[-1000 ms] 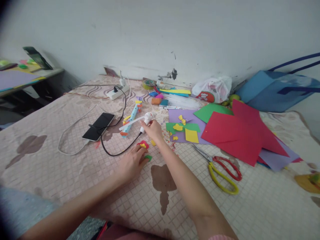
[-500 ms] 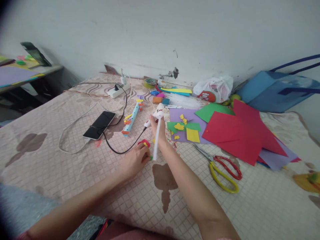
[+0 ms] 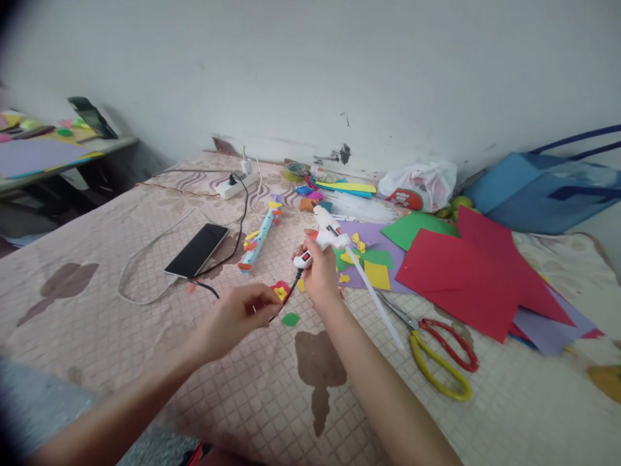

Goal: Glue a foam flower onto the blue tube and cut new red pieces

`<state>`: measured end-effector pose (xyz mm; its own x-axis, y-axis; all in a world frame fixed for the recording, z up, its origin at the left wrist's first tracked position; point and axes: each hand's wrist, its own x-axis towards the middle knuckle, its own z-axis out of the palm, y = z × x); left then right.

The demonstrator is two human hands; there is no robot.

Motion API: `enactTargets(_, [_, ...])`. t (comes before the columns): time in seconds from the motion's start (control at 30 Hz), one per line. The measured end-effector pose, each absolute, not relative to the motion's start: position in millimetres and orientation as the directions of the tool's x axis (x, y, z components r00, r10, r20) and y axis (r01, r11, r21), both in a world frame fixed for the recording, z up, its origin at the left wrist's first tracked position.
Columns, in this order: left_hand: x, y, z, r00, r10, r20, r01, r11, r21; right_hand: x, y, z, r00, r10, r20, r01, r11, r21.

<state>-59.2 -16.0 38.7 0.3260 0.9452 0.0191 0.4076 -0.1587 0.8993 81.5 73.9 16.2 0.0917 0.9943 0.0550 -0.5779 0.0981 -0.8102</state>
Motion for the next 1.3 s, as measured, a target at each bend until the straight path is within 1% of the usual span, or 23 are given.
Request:
enactTargets(0.07, [-45.7,-26.8,24.0,0.378,0.924,0.047,0.610,-0.287,0.739,81.6,75.3,15.8,0.087,0.995,0.053,-0.595,0.095,-0.798])
enactTargets(0.1, [-39.1,-31.5,16.7,0.376,0.925,0.048,0.696,-0.317,0.644,81.2,76.0,15.2,0.088,0.995,0.052,-0.599,0.095,-0.795])
enactTargets(0.17, [-28.3,-37.4,4.6,0.373,0.928,-0.024,0.822,-0.318,0.472,79.6,77.2,13.4,0.096,0.994,0.053,-0.589,0.100,-0.802])
enactTargets(0.27, [-20.5,-36.3,-4.7,0.313,0.947,-0.072,0.911,-0.278,0.305,76.0,77.0,11.5,0.108,0.991,0.078,-0.528,0.124,-0.840])
enactTargets(0.33, [-19.6,-32.5,-6.0,0.296,0.951,-0.088,0.933,-0.268,0.241,74.2,75.8,11.3,0.108,0.989,0.097,-0.467,0.136,-0.874])
enactTargets(0.43, [-20.4,-29.2,-5.7,0.318,0.943,-0.096,0.935,-0.295,0.196,73.5,73.2,11.9,0.112,0.988,0.109,-0.397,0.145,-0.906])
enactTargets(0.57, [-20.9,-33.6,-9.4,0.362,0.932,-0.019,0.918,-0.353,0.182,75.2,69.4,12.1,0.127,0.984,0.129,-0.401,0.169,-0.900])
enactTargets(0.63, [-21.4,-39.2,-11.1,0.376,0.927,0.016,0.905,-0.371,0.210,76.4,66.9,12.5,0.136,0.982,0.135,-0.388,0.178,-0.904])
enactTargets(0.7, [-23.6,-45.9,-8.2,0.394,0.916,0.072,0.868,-0.397,0.297,77.6,63.0,14.0,0.137,0.980,0.142,-0.379,0.185,-0.907])
enactTargets(0.77, [-29.0,-51.4,0.9,0.407,0.894,0.186,0.781,-0.446,0.438,78.9,56.4,16.7,0.127,0.981,0.150,-0.394,0.188,-0.900])
enactTargets(0.8, [-33.1,-52.5,7.2,0.376,0.890,0.259,0.724,-0.456,0.517,79.6,51.8,18.2,0.122,0.981,0.150,-0.407,0.188,-0.894])
enactTargets(0.83, [-38.1,-52.1,13.9,0.307,0.898,0.315,0.670,-0.439,0.599,80.6,46.2,19.6,0.117,0.982,0.146,-0.419,0.182,-0.889])
enactTargets(0.87, [-43.9,-49.8,20.2,0.221,0.917,0.333,0.618,-0.396,0.679,81.9,39.6,20.8,0.111,0.984,0.137,-0.429,0.172,-0.887])
enactTargets(0.93, [-56.7,-40.2,29.0,0.080,0.958,0.276,0.519,-0.276,0.809,86.0,23.8,21.7,0.087,0.990,0.108,-0.437,0.136,-0.889])
enactTargets(0.97, [-62.9,-33.7,30.9,0.044,0.974,0.222,0.456,-0.217,0.863,88.9,15.0,21.2,0.067,0.994,0.092,-0.428,0.112,-0.897])
enactTargets(1.07, [-77.0,-14.0,28.1,0.056,0.998,0.023,0.219,-0.035,0.975,101.9,-12.4,16.3,-0.009,1.000,0.026,-0.349,0.021,-0.937])
enactTargets(1.13, [-80.9,-5.5,24.1,0.074,0.996,-0.057,0.116,0.048,0.992,112.5,-29.0,12.0,-0.075,0.996,-0.039,-0.253,-0.057,-0.966])
enactTargets(1.2, [-81.0,-1.6,21.7,0.074,0.994,-0.085,0.082,0.079,0.994,122.4,-42.3,8.7,-0.134,0.986,-0.095,-0.125,-0.112,-0.986])
enactTargets(1.27, [-79.1,-0.2,21.5,0.068,0.994,-0.088,0.077,0.082,0.994,129.8,-51.0,7.2,-0.165,0.979,-0.121,0.017,-0.120,-0.993])
enactTargets(1.3, [-77.8,0.1,21.9,0.066,0.994,-0.087,0.072,0.082,0.994,132.2,-53.6,6.9,-0.166,0.979,-0.114,0.098,-0.098,-0.990])
